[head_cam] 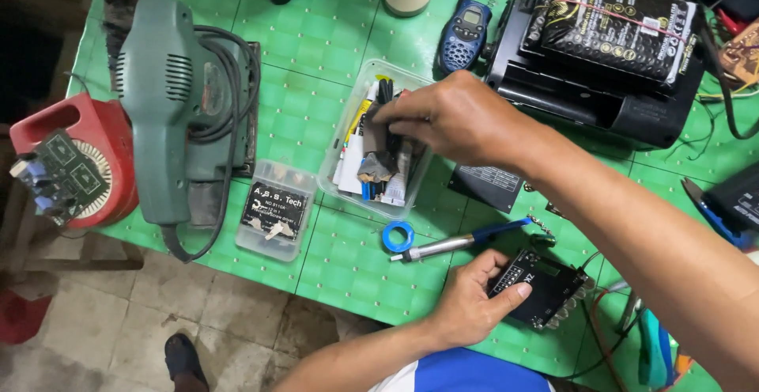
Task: Using a soldering iron and a desoldering pump to remove solder from components on a circuit board.
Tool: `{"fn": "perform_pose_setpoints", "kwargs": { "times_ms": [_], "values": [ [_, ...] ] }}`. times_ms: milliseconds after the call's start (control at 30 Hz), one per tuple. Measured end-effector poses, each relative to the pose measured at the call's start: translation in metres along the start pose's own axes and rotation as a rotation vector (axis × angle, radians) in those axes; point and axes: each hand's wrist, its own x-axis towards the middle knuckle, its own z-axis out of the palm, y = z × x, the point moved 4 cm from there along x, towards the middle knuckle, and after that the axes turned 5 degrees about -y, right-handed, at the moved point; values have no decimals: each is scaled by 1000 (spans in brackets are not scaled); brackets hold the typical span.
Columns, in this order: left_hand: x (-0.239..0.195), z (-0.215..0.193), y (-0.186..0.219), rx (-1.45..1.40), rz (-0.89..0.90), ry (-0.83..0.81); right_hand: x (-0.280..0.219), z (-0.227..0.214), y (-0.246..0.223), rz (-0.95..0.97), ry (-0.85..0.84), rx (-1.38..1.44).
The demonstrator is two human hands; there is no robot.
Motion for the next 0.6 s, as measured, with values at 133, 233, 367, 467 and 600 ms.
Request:
{"fn": "perform_pose_setpoints", "kwargs": {
  "times_ms": [133,233,367,467,600],
  "values": [
    [1,1,0,-45,21,-14,2,0,6,169,-34,129],
    [1,1,-2,-42,32,-10,2,-3,-1,219,-12,235],
    [1,2,-3,-27,35,4,5,-6,-11,284,19,478],
    [1,1,-3,-6,35,4,7,-3,-13,335,65,506],
    [3,1,-8,-21,39,5,5,-4,-12,365,140,472]
  ]
}}
